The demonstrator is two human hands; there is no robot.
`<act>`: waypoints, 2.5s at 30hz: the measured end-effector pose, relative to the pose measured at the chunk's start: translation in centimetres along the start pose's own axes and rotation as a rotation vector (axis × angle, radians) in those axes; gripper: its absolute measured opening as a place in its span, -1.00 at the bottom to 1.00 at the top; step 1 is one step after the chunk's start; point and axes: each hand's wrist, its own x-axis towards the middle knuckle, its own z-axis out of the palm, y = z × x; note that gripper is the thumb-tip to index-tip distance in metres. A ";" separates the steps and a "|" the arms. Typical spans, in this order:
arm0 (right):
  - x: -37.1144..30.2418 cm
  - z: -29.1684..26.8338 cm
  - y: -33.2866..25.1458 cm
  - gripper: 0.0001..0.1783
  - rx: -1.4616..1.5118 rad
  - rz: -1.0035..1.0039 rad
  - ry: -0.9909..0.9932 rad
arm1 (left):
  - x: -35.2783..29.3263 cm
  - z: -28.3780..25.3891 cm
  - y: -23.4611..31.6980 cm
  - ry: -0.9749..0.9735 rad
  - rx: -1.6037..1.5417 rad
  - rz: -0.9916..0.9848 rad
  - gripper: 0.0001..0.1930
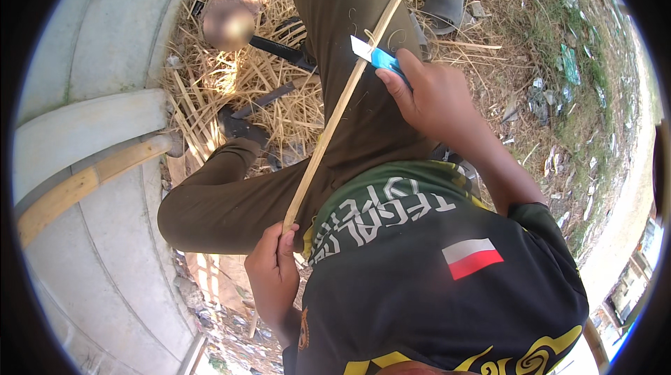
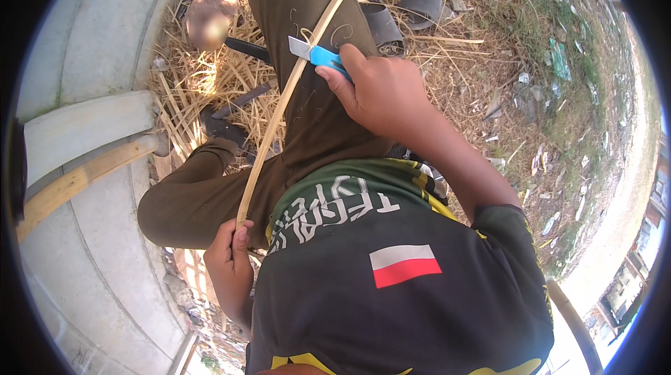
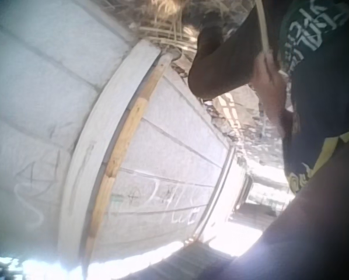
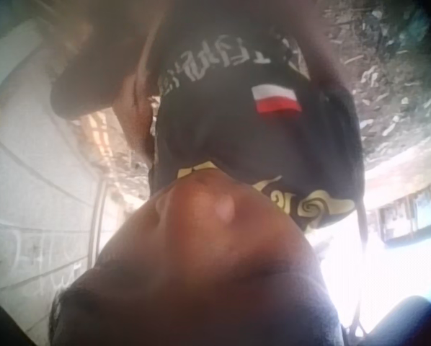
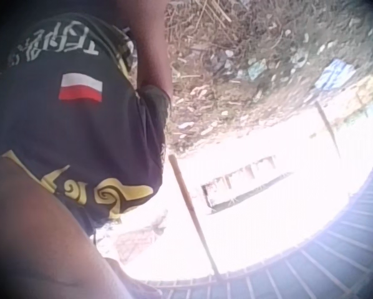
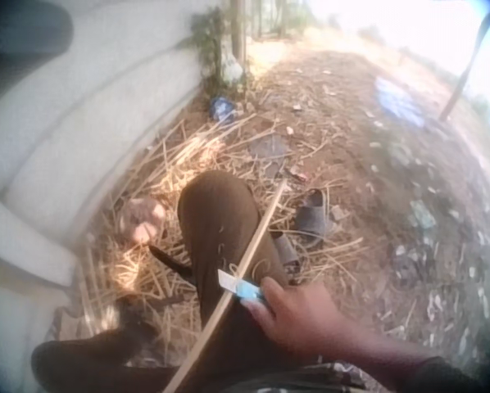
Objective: The person sits on the ground and uses a knife to shave and smooth a thin bamboo stick. They hold the stick with one hand and scrape the blade along its length to remove the outer layer, creating thin shavings.
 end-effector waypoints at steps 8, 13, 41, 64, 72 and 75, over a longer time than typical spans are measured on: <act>0.5 -0.4 -0.2 -0.49 0.082 0.076 -0.004 | -3.5 -3.9 -1.3 -0.018 0.199 -0.063 -0.74; 0.2 -0.1 -0.2 -0.48 0.094 0.087 -0.002 | -6.7 -5.9 -2.6 0.030 0.156 -0.042 -0.70; -0.2 0.0 0.8 -0.58 0.197 -0.026 0.007 | 8.8 4.7 1.2 -0.016 -0.414 0.107 -0.71; 0.1 0.3 -0.1 -0.49 -0.069 -0.041 0.024 | 10.3 7.9 4.0 0.039 -0.361 0.128 -0.72; 0.0 0.3 -0.1 -0.48 -0.065 -0.074 0.036 | 9.3 7.4 3.7 0.016 -0.356 0.075 -0.70; 0.1 0.2 -0.2 -0.48 -0.059 -0.085 0.046 | 9.0 7.4 3.7 0.041 -0.375 0.074 -0.70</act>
